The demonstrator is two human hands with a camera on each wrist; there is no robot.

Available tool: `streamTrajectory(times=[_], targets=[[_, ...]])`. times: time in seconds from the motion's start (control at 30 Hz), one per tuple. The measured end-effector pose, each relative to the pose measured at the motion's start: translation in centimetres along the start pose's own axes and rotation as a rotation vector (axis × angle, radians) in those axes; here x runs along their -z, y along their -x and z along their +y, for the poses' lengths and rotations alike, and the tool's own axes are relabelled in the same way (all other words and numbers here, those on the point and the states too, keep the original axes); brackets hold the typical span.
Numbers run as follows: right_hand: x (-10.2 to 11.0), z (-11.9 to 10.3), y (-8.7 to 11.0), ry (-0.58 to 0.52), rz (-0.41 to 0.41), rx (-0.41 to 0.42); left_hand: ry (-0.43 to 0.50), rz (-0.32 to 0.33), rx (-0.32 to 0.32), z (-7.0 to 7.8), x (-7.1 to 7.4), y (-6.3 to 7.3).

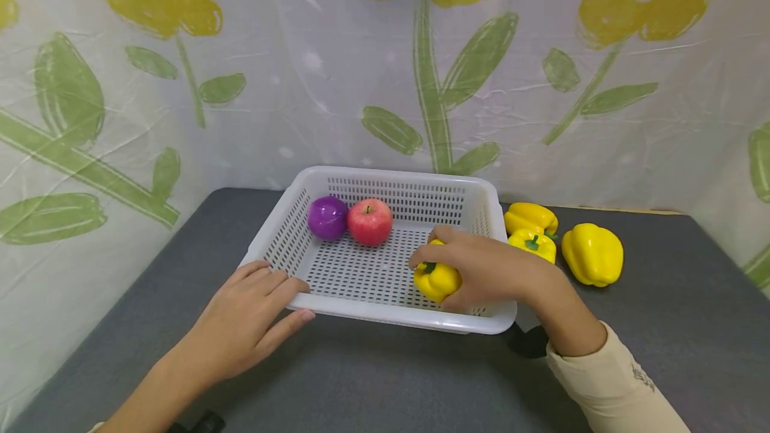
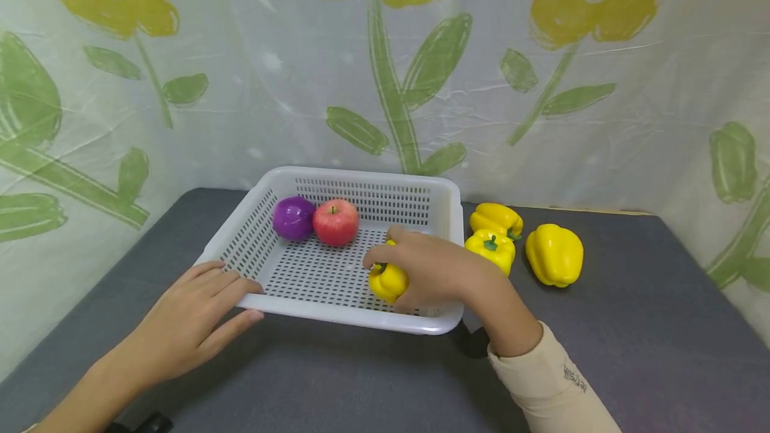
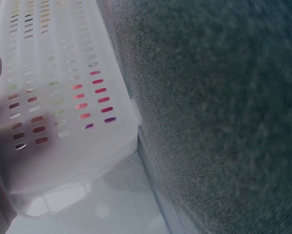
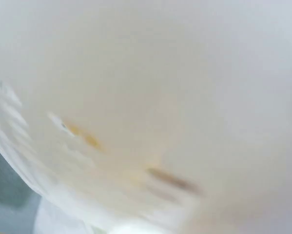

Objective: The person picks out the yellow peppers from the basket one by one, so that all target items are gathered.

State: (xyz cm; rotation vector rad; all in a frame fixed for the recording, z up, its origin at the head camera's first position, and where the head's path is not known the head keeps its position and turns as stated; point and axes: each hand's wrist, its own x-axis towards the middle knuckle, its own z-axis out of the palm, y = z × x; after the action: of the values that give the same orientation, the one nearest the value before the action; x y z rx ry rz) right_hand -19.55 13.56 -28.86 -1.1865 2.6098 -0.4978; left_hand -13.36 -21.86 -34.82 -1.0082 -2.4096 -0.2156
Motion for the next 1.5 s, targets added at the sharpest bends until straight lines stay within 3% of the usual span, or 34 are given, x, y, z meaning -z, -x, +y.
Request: streamTrajectory(times=[0.47, 0.67, 0.87, 1.2, 1.37, 1.5], targets=[[4.2, 0.9, 4.3, -0.068, 0.222, 0.025, 0.000, 0.003, -0.004, 0.0, 0.1, -0.1], [6.1, 2.7, 6.9, -0.132, 0.245, -0.148, 0.001, 0.009, -0.005, 0.0, -0.1, -0.1], [7.0, 5.7, 8.6, -0.094, 0.289, -0.316, 0.008, -0.003, -0.005, 0.0, 0.0, 0.0], [6.6, 9.4, 8.7, 0.038, 0.205, -0.490, 0.005, -0.002, 0.005, -0.2, 0.0, 0.3], [6.2, 10.2, 8.5, 0.008, 0.124, -0.584, 0.004, 0.002, 0.003, -0.2, -0.1, 0.3], [6.0, 10.5, 8.5, -0.014, 0.086, -0.602, -0.004, 0.008, 0.001, -0.2, -0.1, 0.2]])
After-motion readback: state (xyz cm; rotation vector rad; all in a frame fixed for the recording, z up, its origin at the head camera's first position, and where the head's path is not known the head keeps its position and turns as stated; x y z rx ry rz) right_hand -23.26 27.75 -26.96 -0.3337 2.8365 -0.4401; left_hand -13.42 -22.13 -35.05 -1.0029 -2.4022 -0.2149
